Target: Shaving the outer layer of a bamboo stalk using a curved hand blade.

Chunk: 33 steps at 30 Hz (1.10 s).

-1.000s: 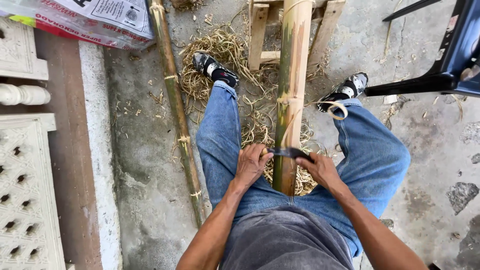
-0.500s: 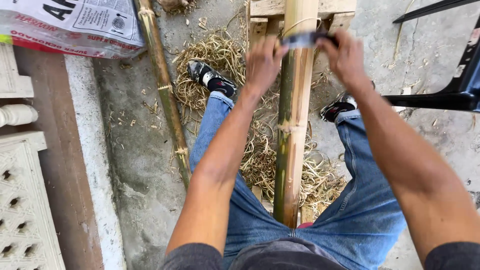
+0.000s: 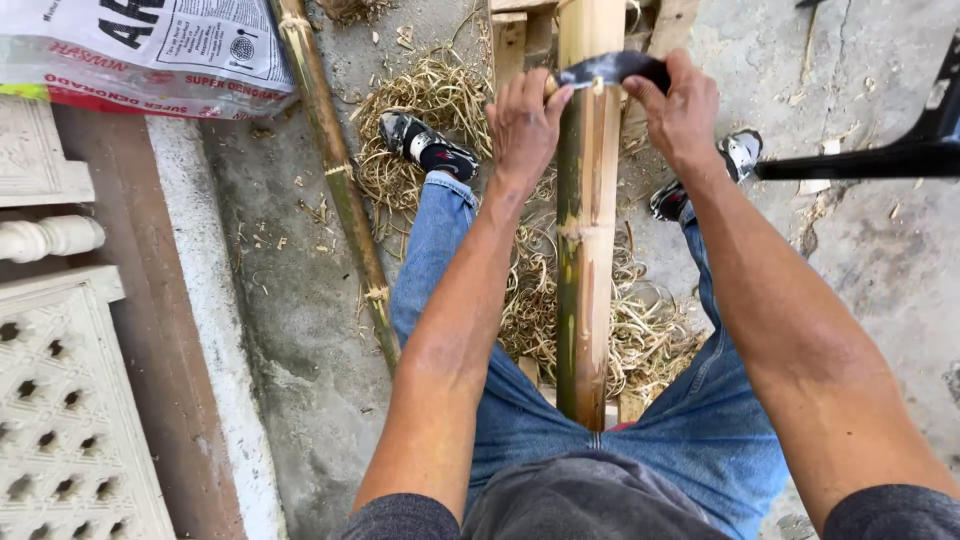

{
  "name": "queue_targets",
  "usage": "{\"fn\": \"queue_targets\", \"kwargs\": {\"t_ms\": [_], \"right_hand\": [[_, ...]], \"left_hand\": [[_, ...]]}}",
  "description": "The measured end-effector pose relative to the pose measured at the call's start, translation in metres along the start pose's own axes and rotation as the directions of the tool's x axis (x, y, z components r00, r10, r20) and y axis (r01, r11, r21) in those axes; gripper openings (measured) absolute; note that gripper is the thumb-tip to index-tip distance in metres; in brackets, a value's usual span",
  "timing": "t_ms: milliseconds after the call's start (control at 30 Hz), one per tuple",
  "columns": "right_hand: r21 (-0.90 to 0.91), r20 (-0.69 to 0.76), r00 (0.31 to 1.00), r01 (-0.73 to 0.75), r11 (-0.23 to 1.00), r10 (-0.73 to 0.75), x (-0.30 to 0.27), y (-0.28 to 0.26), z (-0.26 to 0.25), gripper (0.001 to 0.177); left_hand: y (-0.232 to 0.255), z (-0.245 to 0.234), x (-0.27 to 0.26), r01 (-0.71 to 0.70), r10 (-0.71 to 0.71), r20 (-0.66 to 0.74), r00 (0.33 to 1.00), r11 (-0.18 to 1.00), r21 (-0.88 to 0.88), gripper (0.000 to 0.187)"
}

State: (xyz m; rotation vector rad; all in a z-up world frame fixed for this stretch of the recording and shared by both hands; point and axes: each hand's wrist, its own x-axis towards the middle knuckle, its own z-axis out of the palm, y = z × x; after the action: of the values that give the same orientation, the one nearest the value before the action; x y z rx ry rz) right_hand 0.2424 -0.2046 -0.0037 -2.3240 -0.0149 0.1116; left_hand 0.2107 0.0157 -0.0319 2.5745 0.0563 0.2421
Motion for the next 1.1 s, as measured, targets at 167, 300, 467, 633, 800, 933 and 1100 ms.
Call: {"fn": "queue_targets", "kwargs": {"t_ms": [167, 300, 467, 633, 800, 933, 1100], "right_hand": [[-0.038, 0.017, 0.999, 0.043, 0.998, -0.043, -0.062, -0.009, -0.012, 0.044], [-0.074, -0.024, 0.995, 0.095, 0.993, -0.097, -0.099, 0.006, -0.008, 0.047], [-0.043, 0.038, 0.997, 0.062, 0.997, -0.06, -0.133, 0.0, -0.017, 0.046], [-0.103, 0.092, 0.996, 0.001, 0.995, 0.008, -0.157, -0.005, -0.022, 0.046], [-0.165, 0.082, 0.997, 0.008, 0.986, 0.006, -0.172, 0.017, -0.009, 0.044], [-0.132, 0.123, 0.992, -0.007, 0.991, 0.023, -0.203, 0.006, -0.018, 0.043], [-0.151, 0.267, 0.955, -0.089, 0.984, 0.128, -0.303, 0.014, -0.025, 0.045]], "left_hand": [[0.008, -0.009, -0.059, 0.003, -0.003, -0.025, 1.0, 1.0, -0.016, 0.041], [0.02, -0.024, -0.095, 0.004, -0.004, -0.005, 1.0, 1.0, 0.012, 0.042], [0.028, -0.032, -0.132, 0.076, -0.075, 0.089, 0.993, 0.997, -0.004, 0.04], [0.039, -0.046, -0.162, 0.074, -0.074, 0.078, 0.994, 0.997, 0.002, 0.04], [0.04, -0.047, -0.179, 0.065, -0.064, 0.032, 0.997, 0.998, -0.014, 0.042], [0.038, -0.047, -0.213, 0.116, -0.108, 0.147, 0.983, 0.992, -0.051, 0.041], [0.051, -0.084, -0.309, 0.099, -0.081, 0.21, 0.974, 0.992, -0.076, 0.039]]}}
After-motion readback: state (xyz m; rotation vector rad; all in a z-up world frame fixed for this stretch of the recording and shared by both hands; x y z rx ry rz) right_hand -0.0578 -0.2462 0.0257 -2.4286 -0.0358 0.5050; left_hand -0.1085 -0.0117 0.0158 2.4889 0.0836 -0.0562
